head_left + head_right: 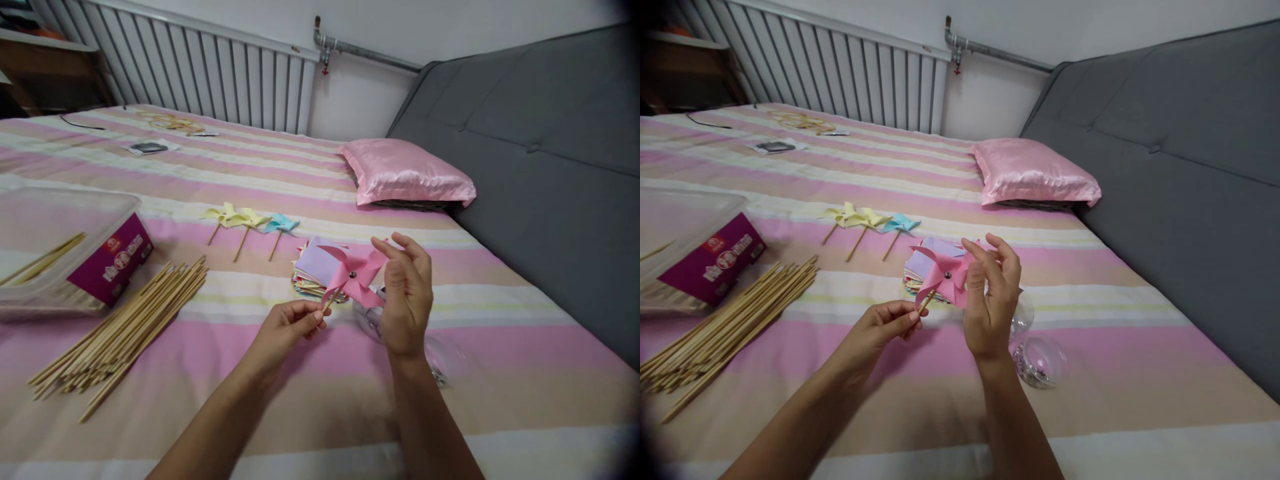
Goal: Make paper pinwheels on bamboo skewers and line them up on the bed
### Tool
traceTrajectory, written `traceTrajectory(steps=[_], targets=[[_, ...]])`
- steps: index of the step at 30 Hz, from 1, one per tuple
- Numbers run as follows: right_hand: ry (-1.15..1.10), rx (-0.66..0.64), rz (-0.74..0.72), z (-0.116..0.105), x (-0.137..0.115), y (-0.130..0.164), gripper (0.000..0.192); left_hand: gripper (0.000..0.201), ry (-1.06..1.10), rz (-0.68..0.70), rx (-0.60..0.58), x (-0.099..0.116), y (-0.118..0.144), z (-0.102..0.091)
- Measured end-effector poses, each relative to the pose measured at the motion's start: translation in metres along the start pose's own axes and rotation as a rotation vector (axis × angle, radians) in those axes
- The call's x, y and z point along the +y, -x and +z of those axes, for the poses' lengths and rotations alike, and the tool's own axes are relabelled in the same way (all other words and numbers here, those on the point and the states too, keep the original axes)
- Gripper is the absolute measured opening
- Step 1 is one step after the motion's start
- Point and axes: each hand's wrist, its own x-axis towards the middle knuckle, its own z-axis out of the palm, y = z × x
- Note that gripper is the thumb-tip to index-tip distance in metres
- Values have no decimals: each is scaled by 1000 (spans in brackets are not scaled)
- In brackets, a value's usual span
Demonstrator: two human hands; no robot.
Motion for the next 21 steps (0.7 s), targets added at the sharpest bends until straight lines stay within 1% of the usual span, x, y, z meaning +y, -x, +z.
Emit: traceTrajectory(steps=[5, 11, 15, 21], targets=[[133, 11, -54, 0, 4, 0, 35, 20, -20, -6, 6, 2, 0, 1], [252, 35, -80, 2, 2, 2, 36, 21, -4, 1, 37, 5, 1, 2], [270, 49, -91, 3, 0, 3, 32, 22, 12, -5, 64, 3, 0, 1], [285, 36, -101, 4, 0, 3, 30, 21, 34, -1, 83, 2, -1, -1]])
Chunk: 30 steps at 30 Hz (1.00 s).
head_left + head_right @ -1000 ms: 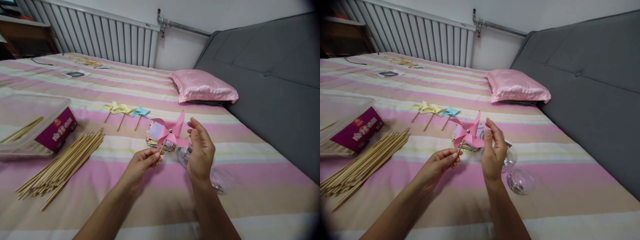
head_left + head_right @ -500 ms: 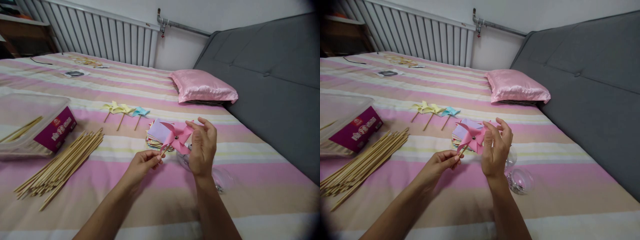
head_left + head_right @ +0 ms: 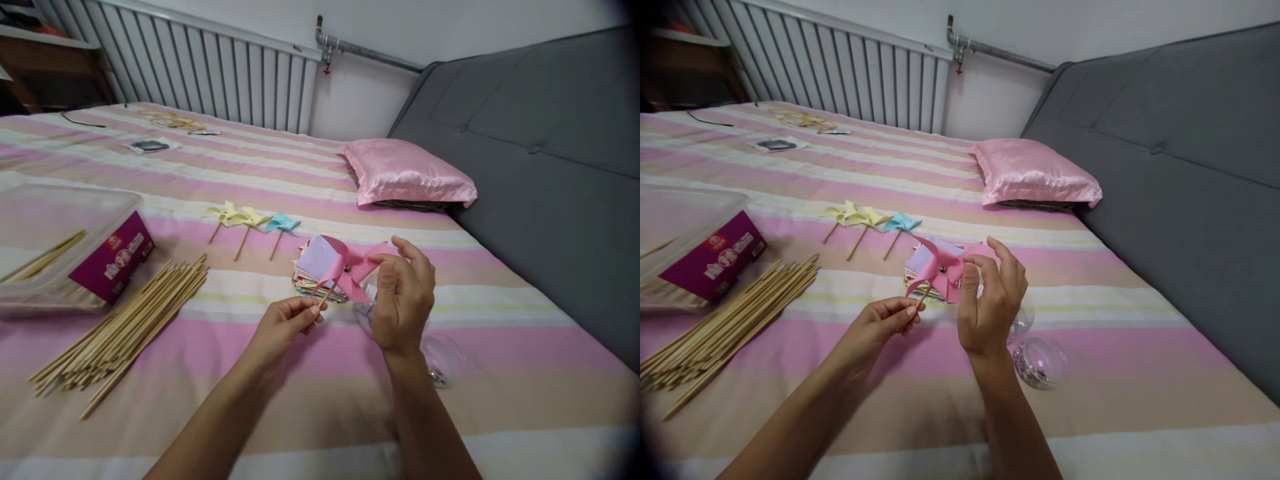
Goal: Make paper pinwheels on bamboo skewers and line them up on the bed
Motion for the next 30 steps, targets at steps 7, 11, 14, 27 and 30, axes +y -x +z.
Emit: traceTrajectory(steps=[7, 11, 14, 27, 30], targets=[[5, -9, -22, -1, 0, -1, 31, 21, 21, -5, 16, 0, 0, -1], [23, -7, -20, -1, 0, -1, 33, 19, 38, -2, 30, 0, -1, -1], [22, -25, -19, -1, 1, -1, 34, 20, 59, -1, 36, 1, -1, -2], [-50, -145, -13, 1, -3, 4, 36, 22, 108, -17, 49, 4, 0, -1], [-64, -179, -25, 2, -7, 5, 34, 24, 115, -17, 56, 4, 0, -1]])
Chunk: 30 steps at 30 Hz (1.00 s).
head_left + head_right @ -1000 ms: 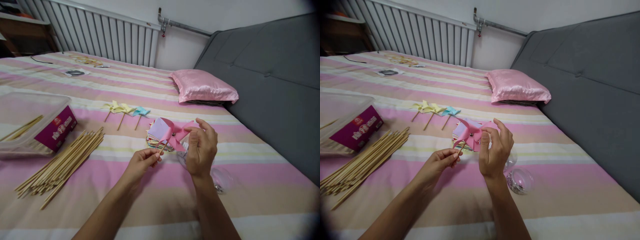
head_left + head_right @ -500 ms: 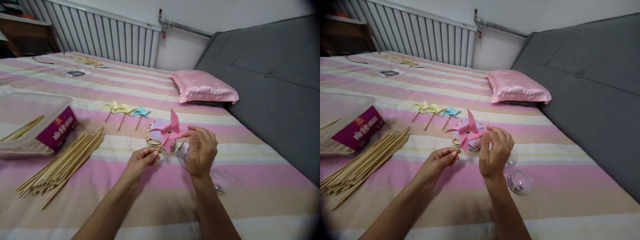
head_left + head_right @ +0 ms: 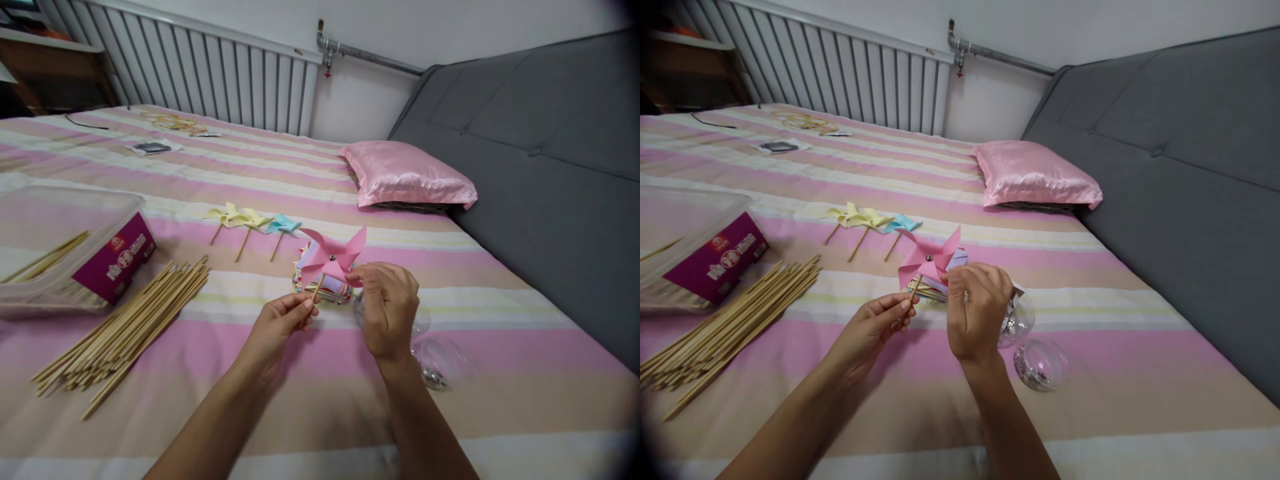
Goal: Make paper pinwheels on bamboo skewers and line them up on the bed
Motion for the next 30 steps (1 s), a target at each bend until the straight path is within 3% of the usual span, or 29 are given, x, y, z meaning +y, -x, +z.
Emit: traceTrajectory(steps=[9, 12, 16, 18, 25, 30], targets=[[-58, -161, -46, 2, -7, 2, 33, 27, 21, -7, 36, 2, 1, 1], [-79, -102, -45, 0, -9, 4, 31, 27, 26, -1, 34, 1, 0, 0], [-51, 125, -26, -5, -10, 3, 26, 27, 15, 3, 33, 0, 0, -1], [-5, 178, -33, -6, -8, 1, 26, 26, 0, 1, 28, 0, 0, -1], [148, 47, -23, 3, 3, -1, 36, 21, -36, 16, -1, -1, 0, -2], [190, 23, -22, 5, 5, 2, 36, 20, -36, 5, 2, -1, 0, -2]])
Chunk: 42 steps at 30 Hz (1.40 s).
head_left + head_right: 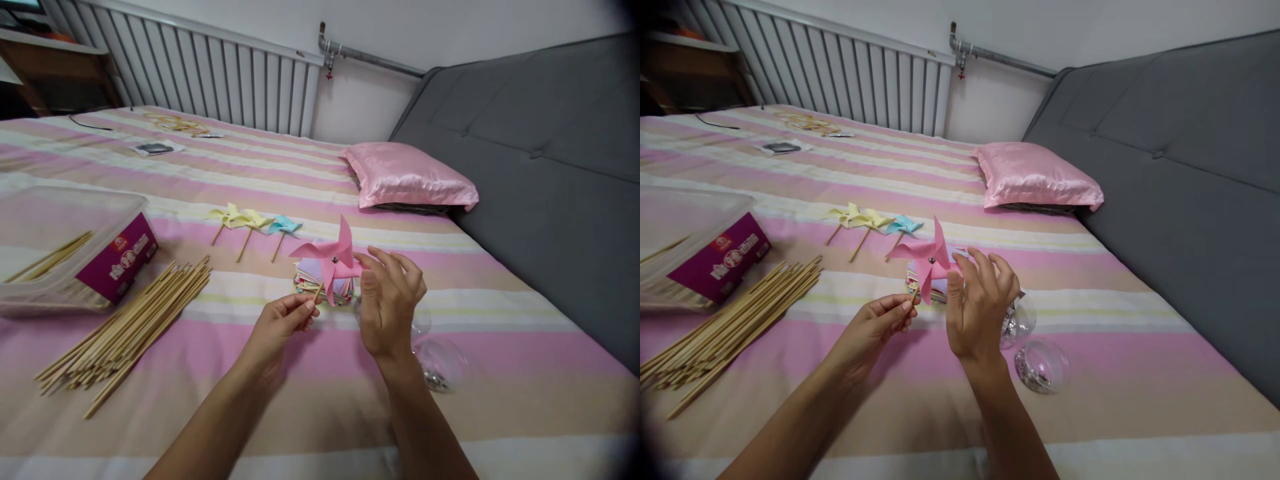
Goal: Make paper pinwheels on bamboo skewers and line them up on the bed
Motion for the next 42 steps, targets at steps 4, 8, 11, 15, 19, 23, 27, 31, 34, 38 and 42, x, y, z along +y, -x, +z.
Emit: traceTrajectory(steps=[4, 8, 11, 15, 19, 23, 27, 31, 34, 38, 42], targets=[[-6, -10, 1, -2, -2, -1, 34, 19, 15, 7, -10, 0, 1, 1], [-60, 8, 24, -2, -2, -4, 23, 17, 0, 24, -19, 0, 1, 1], [-133, 33, 133, -1, 0, -4, 22, 17, -44, 40, -38, 0, 1, 1], [-334, -51, 339, 0, 5, -3, 25, 18, -113, 62, -91, -1, 0, 0], [-537, -133, 427, 0, 9, -3, 20, 19, -137, 62, -115, -2, 0, 1], [-663, -158, 478, 1, 11, -3, 17, 19, -147, 63, -124, -2, 0, 1], [-744, -183, 521, 1, 12, -3, 21, 20, -151, 63, -133, -3, -1, 0], [-869, -212, 556, 0, 13, -3, 20, 21, -151, 56, -149, -6, -3, -3], [-933, -239, 588, -1, 13, -4, 21, 21, -152, 55, -153, -7, -4, -4], [-934, -260, 601, -1, 14, -3, 21, 19, -147, 55, -149, -6, -4, -4], [-931, -261, 618, -1, 15, -2, 21, 18, -140, 55, -153, -5, -3, -3]])
